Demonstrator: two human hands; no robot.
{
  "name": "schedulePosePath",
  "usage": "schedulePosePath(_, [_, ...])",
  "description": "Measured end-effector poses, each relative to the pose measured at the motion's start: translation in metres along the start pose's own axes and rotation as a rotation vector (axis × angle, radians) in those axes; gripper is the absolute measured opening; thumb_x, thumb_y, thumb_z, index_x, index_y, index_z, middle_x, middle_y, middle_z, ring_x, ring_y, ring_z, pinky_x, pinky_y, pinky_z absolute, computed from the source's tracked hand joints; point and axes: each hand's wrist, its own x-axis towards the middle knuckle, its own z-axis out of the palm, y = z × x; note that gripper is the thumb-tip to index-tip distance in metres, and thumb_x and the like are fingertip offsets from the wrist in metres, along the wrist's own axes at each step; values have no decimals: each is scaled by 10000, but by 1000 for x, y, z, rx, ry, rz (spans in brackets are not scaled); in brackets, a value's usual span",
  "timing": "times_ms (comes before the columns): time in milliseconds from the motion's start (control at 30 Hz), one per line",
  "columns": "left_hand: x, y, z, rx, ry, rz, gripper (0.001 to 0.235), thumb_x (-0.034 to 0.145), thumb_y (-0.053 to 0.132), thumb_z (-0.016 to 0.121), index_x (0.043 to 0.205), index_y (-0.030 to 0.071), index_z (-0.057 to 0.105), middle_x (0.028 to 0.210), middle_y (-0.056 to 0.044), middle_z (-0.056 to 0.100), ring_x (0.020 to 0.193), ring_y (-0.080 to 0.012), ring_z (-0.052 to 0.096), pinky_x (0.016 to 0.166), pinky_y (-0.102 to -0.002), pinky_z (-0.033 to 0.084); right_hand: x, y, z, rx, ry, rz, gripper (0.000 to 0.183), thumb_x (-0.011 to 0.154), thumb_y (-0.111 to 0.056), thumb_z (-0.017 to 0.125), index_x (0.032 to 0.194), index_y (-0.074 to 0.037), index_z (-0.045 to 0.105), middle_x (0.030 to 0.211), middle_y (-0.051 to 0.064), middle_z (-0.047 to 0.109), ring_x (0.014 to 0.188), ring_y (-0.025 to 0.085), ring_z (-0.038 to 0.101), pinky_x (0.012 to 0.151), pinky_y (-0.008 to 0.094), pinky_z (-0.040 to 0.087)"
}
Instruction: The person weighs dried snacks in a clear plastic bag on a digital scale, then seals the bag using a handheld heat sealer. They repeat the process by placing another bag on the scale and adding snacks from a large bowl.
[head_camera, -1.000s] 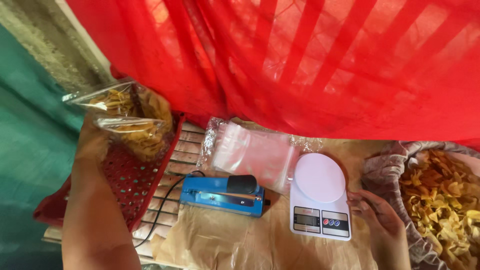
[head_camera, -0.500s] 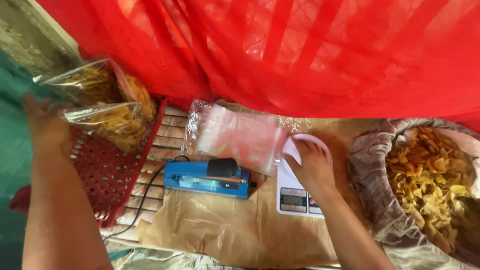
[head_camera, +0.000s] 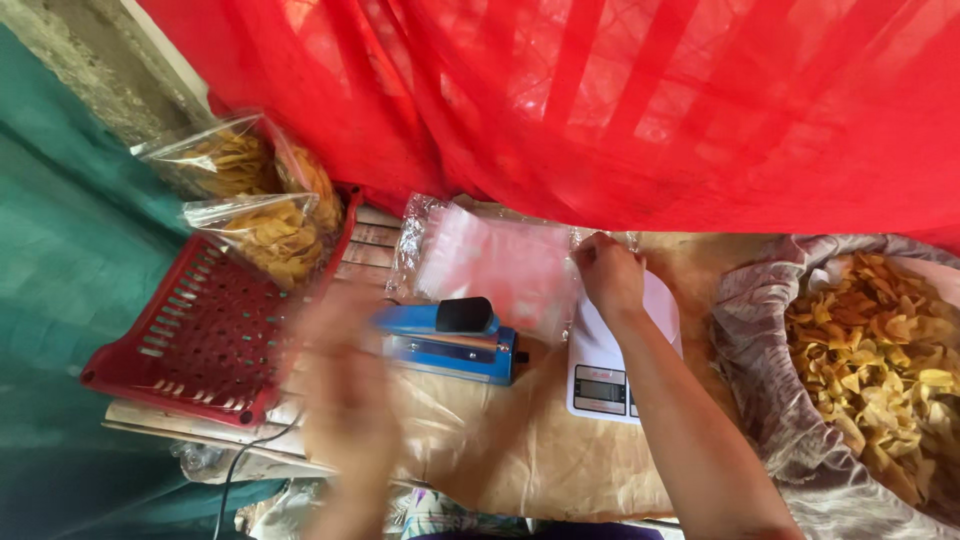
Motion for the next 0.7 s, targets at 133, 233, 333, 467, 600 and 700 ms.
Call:
schedulePosePath(133, [-62, 37, 85, -78, -543, -145, 393, 956, 80, 715, 1333, 27, 614, 1384, -180, 612, 1295, -353, 617, 1098, -415, 517, -7, -11, -20, 112, 96, -71, 145, 919, -287, 712, 967, -151, 718, 878, 59, 762, 867, 289, 697, 974, 489, 412])
schedulePosePath(233, [-76, 11, 134, 141, -612, -121, 519, 903, 115, 717, 1342, -95, 538, 1374, -293, 535, 1287, -444, 544, 1072, -468, 477, -16, -25, -38, 24, 322, -319, 140, 815, -257, 789, 877, -136, 752, 917, 143, 729, 900, 366, 665, 824, 529, 438])
schedulePosePath(333, [-74, -20, 162, 334, -568, -138, 651, 815, 160, 751, 1321, -165, 504, 1337, -360, 504, 1216, -497, 517, 1005, -497, 468, -24, -36, -56, 81, 256, -256, 136, 898, -183, 777, 931, -63, 721, 983, 178, 718, 858, 345, 672, 757, 483, 526])
schedulePosePath(467, [-78, -39, 170, 311, -496, -146, 554, 884, 139, 710, 1318, -147, 519, 1319, -337, 540, 1211, -475, 556, 994, -480, 503, -33, -46, -72, 730, -32, 8, 172, 997, -157, 680, 1011, -3, 605, 892, 125, 758, 798, 208, 754, 717, 336, 587])
schedulePosePath(600, [-83, -40, 171, 266, -397, -157, 332, 957, 67, 630, 1256, -77, 616, 1196, -254, 670, 1050, -412, 670, 867, -455, 562, -47, -45, -88, 998, -92, 35, 148, 1026, -129, 656, 1071, 4, 607, 966, 96, 732, 871, 199, 728, 766, 325, 600])
schedulePosePath(700, [-79, -41, 169, 166, -355, -248, 206, 974, 49, 614, 1148, -27, 695, 1046, -231, 722, 920, -406, 706, 790, -453, 569, -67, -43, -87, 1033, -130, -86, 169, 1045, -111, 619, 1164, 8, 634, 1123, 75, 716, 1047, 163, 685, 931, 317, 586])
